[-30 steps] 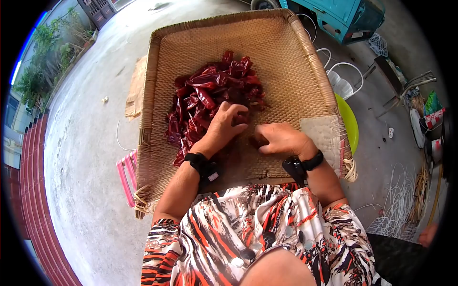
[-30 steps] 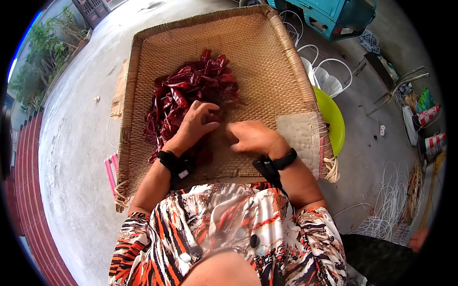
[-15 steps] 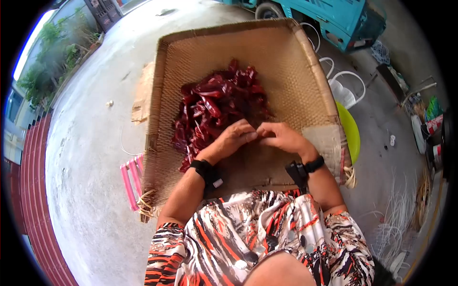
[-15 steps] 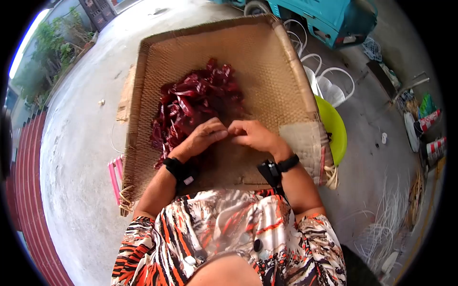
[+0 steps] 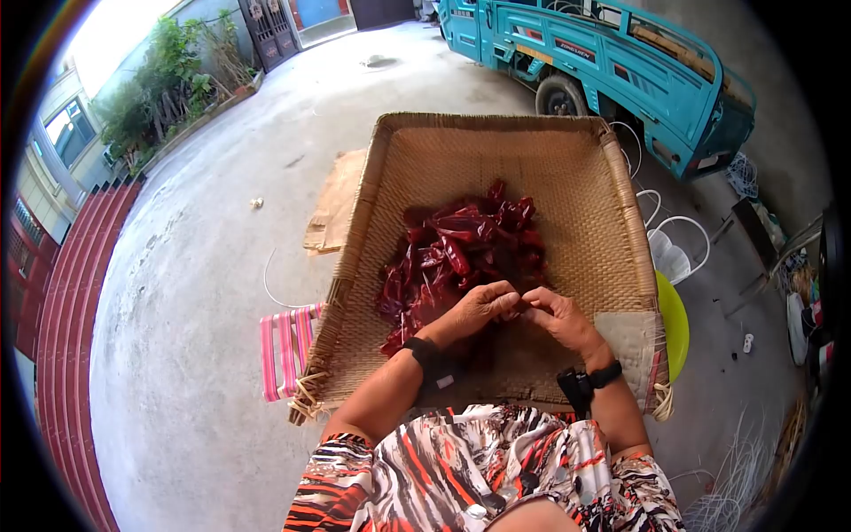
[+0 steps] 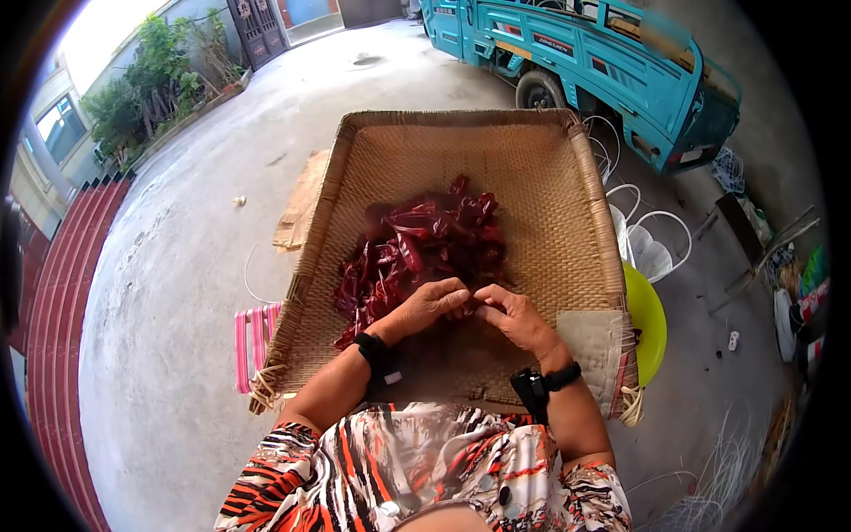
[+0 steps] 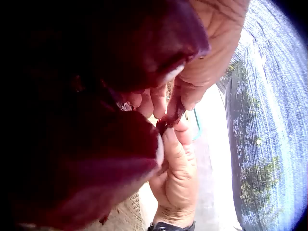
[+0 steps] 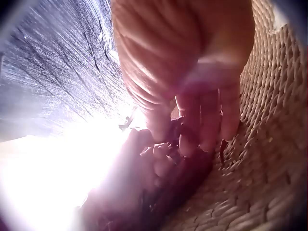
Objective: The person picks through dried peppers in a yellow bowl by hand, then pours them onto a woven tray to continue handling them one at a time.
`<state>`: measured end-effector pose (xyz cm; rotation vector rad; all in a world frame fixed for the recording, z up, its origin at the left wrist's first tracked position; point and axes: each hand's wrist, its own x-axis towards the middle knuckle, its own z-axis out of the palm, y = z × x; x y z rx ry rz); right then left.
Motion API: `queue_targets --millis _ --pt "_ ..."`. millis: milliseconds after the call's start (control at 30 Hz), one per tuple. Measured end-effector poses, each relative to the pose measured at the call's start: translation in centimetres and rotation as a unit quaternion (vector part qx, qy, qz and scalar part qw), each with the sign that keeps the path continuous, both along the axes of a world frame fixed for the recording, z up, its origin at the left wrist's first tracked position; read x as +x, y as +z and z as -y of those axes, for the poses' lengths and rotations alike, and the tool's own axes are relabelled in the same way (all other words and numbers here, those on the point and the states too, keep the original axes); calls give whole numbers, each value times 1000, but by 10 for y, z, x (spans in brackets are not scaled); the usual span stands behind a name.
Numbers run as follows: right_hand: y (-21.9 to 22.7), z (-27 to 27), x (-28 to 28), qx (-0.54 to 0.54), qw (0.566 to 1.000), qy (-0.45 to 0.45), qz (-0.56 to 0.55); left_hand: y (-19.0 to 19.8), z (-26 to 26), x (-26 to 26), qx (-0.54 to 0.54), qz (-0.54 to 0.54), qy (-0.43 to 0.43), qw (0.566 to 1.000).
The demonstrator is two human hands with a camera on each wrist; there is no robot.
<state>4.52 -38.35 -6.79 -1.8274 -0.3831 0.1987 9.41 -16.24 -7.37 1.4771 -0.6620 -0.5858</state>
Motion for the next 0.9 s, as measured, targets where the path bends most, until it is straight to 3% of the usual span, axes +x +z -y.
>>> queue_targets --millis 67,167,267,367,500,600,633,733,833,900 --pt "7 0 -2 -19 1000 -4 -15 5 1 -3 -22 -25 20 999" --pt "13 -9 -4 102 994 -22 -46 11 3 -6 -65 -40 44 996" --pt "-2 -13 1 29 996 -53 68 3 6 -7 -59 -12 23 998" --pt "21 -23 -11 39 997 -35 -57 4 1 -5 14 -16 6 1000" --pt "5 -21 -6 -28 996 -42 76 2 2 -5 24 -14 -15 1000" --pt "14 -12 -2 -31 989 -147 1 -4 2 -2 13 -5 -15 1000" --pt "22 -10 -2 126 975 -182 -13 -5 2 -1 10 2 -13 1000" --pt "31 18 4 252 904 -338 76 0 3 -5 -12 17 47 999" --pt "14 83 15 465 781 -398 121 6 2 -3 65 52 25 996" --pt "19 109 9 554 693 -442 136 -1 3 -3 31 30 37 998"
